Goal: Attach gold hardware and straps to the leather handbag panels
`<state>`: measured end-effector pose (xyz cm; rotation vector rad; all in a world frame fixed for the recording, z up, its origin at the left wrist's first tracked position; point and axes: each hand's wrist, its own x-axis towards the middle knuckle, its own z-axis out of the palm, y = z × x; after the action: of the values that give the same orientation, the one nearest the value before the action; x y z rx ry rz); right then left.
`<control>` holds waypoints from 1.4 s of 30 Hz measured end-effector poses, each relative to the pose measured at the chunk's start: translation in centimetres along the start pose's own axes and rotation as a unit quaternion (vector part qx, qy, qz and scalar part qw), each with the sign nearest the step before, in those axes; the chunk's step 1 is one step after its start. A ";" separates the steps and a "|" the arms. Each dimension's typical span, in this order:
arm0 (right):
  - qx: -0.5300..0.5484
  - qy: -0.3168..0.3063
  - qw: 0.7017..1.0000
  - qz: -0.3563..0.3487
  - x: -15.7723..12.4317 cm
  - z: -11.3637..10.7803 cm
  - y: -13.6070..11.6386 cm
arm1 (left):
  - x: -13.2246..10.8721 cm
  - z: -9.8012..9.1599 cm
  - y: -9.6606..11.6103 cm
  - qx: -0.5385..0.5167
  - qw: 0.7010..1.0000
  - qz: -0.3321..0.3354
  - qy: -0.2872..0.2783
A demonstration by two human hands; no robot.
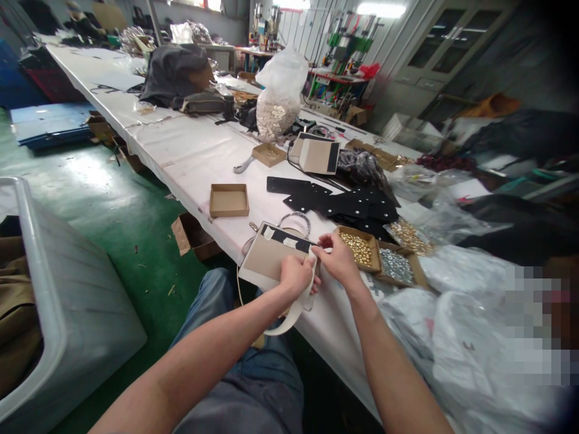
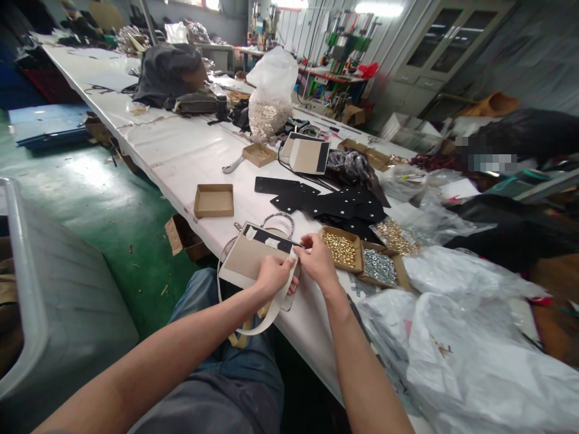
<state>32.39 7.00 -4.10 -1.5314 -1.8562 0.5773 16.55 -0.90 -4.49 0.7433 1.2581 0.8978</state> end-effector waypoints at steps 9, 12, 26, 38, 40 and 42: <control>0.134 -0.123 0.978 0.103 0.8 -0.8 0.1 | -0.5 -0.3 0.2 0.015 1.000 0.011 0.002; 0.171 -0.142 0.967 0.128 1.2 -0.6 0.1 | -1.0 -0.8 -0.1 0.048 0.998 0.035 -0.001; 0.039 -0.249 0.968 -0.016 3.0 -3.0 -1.0 | -1.6 -1.7 -1.0 0.025 0.999 0.020 -0.010; -0.059 -0.321 0.943 -0.060 5.0 -3.1 -2.1 | -2.4 -3.1 -0.8 -0.012 0.992 0.042 -0.114; -0.056 -0.320 0.944 -0.058 5.1 -3.2 -2.5 | -2.8 -3.6 -0.5 -0.017 0.991 0.055 -0.118; -0.041 -0.324 0.944 -0.049 5.1 -3.3 -2.9 | -4.0 -3.6 0.2 -0.006 0.988 0.069 -0.135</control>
<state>32.29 11.10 1.21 -1.3851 -2.4512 1.0616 12.69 -4.41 -3.04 0.9188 0.9710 0.8822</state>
